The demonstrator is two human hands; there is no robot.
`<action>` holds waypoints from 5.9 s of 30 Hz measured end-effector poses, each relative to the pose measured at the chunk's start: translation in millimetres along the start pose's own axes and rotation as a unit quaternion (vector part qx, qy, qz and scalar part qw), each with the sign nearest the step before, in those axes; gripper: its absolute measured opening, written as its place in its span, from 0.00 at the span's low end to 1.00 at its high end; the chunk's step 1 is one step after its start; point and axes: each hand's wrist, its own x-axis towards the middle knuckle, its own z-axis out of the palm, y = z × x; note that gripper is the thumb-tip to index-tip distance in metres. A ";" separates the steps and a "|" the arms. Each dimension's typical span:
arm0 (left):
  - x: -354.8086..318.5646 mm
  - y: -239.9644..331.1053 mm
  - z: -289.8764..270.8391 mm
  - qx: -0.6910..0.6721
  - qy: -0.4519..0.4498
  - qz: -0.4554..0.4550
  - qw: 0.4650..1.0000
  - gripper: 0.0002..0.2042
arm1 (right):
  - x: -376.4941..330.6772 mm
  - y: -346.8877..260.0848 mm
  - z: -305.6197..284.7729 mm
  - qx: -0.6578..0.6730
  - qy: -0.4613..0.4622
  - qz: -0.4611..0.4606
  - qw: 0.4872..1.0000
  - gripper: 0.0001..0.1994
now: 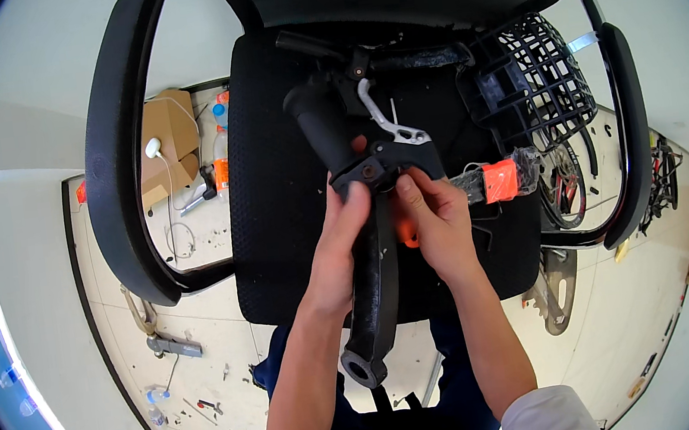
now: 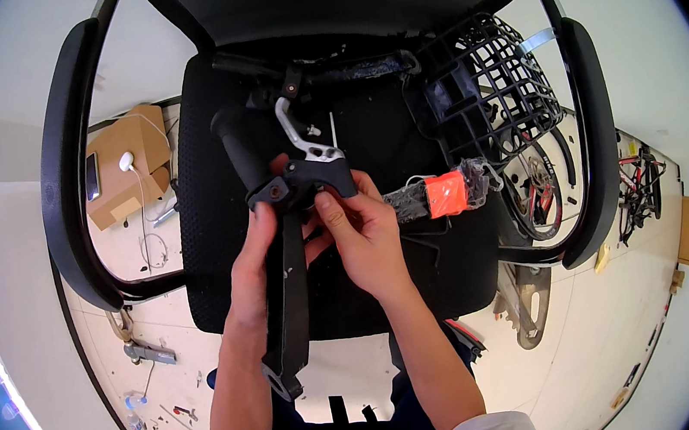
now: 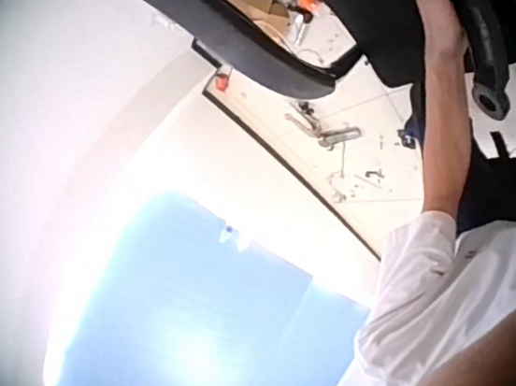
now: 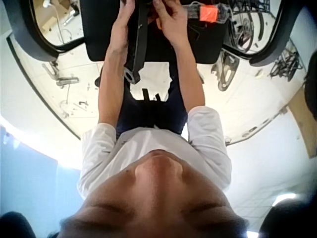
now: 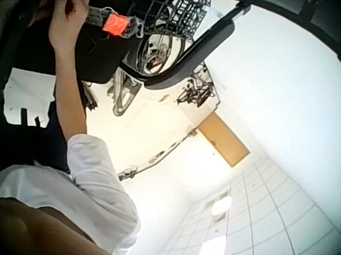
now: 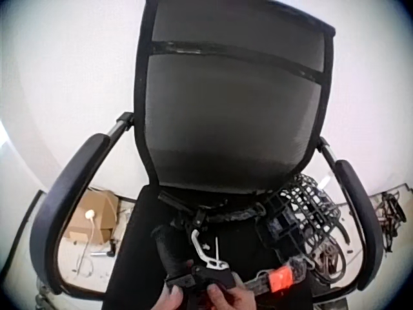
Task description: The person assembles a bicycle handlebar by wrapping electrical tape around the grip and securing it with a zip tie. They then use a screwdriver to tighten a bolt on the handlebar assembly. The person also picks up and places a bicycle fork on the chair.
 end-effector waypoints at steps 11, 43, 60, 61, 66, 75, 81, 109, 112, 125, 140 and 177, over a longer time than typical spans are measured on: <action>18.3 7.0 -26.1 -0.062 -0.021 -0.068 0.996 0.25 | -8.7 -21.0 -61.7 -0.138 0.106 -0.051 0.983 0.08; -51.3 -41.2 -25.3 0.621 0.089 0.339 0.701 0.16 | -99.7 -23.5 -80.6 -0.521 0.065 -0.225 0.821 0.06; -86.1 -23.8 -106.5 0.590 0.087 0.374 0.710 0.17 | -94.2 -52.5 66.0 -0.573 -0.217 -0.138 0.778 0.08; -86.7 -23.5 -113.0 0.587 0.088 0.376 0.712 0.17 | -93.7 -49.5 70.9 -0.578 -0.223 -0.150 0.771 0.08; -83.8 -20.8 -141.8 0.567 0.091 0.388 0.721 0.17 | -92.3 -34.1 97.6 -0.625 -0.222 -0.169 0.729 0.06; -85.4 -19.8 -170.0 0.566 0.098 0.387 0.721 0.16 | -91.7 -14.5 131.2 -0.636 -0.222 -0.171 0.719 0.07; -88.7 -18.8 -177.0 0.558 0.100 0.396 0.722 0.17 | -85.6 -10.5 140.3 -0.611 -0.202 -0.052 0.764 0.07; -73.5 -18.6 -230.2 0.572 0.085 0.358 0.733 0.15 | -59.4 11.1 230.2 -0.800 -0.309 0.112 0.501 0.09; -74.0 -18.4 -234.4 0.562 0.078 0.357 0.742 0.15 | -67.8 19.1 222.5 -0.853 -0.352 0.000 0.386 0.07; -78.3 -13.8 -225.2 0.550 0.078 0.367 0.746 0.15 | -89.2 -7.3 209.9 -0.513 -0.131 0.267 0.805 0.15; -76.3 -13.9 -227.5 0.541 0.081 0.355 0.759 0.15 | -98.1 1.2 198.6 -0.383 -0.039 0.322 0.865 0.18; -67.7 -13.9 -229.9 0.560 0.072 0.352 0.746 0.15 | -71.9 -7.8 192.5 -0.823 -0.338 -0.092 0.447 0.15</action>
